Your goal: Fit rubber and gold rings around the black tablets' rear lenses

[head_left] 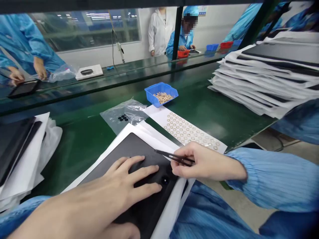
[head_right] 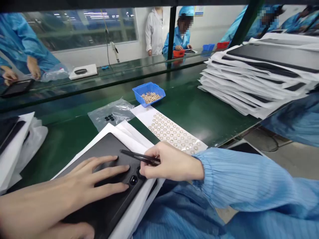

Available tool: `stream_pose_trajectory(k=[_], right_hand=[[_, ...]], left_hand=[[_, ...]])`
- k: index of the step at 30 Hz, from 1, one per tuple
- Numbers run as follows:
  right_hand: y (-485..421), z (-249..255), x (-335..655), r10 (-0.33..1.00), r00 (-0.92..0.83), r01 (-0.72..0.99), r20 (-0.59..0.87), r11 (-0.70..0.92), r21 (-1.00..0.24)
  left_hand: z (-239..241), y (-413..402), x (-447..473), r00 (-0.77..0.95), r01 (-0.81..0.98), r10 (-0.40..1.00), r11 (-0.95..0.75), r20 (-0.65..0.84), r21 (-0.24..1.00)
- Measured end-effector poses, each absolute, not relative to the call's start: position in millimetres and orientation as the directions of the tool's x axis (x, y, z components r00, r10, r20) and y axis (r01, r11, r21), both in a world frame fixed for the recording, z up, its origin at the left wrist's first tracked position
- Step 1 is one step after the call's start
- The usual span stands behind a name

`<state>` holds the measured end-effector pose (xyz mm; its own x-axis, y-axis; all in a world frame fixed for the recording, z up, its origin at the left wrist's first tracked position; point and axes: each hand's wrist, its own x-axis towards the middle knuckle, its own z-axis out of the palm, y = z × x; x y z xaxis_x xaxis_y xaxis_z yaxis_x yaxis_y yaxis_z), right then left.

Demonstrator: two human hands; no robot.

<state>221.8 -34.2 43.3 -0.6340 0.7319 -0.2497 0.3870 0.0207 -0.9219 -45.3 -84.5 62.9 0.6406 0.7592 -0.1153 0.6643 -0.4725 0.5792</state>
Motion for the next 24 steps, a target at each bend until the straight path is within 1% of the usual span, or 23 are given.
stream_pose_trajectory(k=[1,3,6,9,12,16,20,24], right_hand=[[-35,42,221,0.746,-0.619,0.372,-0.246,0.003,-0.928],[-33,42,219,0.765,-0.594,0.355,-0.250,-0.029,-0.934],[-33,42,217,0.781,-0.562,0.349,-0.274,-0.076,-0.934],[-34,39,217,0.775,-0.550,0.343,-0.309,-0.127,-0.931],[-36,36,217,0.775,-0.543,0.370,-0.322,-0.123,-0.921],[-35,36,215,0.802,-0.520,0.466,-0.294,-0.022,-0.884],[-34,43,212,0.832,-0.501,0.557,-0.240,0.098,-0.825],[-34,48,211,0.834,-0.487,0.608,-0.258,0.112,-0.786]], left_hand=[[65,-80,-43,0.694,0.662,0.697,-0.519,-0.182,0.541],[74,-70,-39,0.748,0.654,0.600,-0.589,-0.285,0.475],[85,-62,-34,0.755,0.654,0.571,-0.617,-0.323,0.438],[86,-63,-33,0.752,0.658,0.559,-0.616,-0.349,0.433],[82,-65,-35,0.751,0.658,0.565,-0.607,-0.341,0.445],[78,-63,-34,0.765,0.638,0.570,-0.609,-0.300,0.471],[79,-60,-27,0.788,0.611,0.555,-0.655,-0.266,0.445],[80,-57,-20,0.809,0.585,0.542,-0.705,-0.226,0.402]])
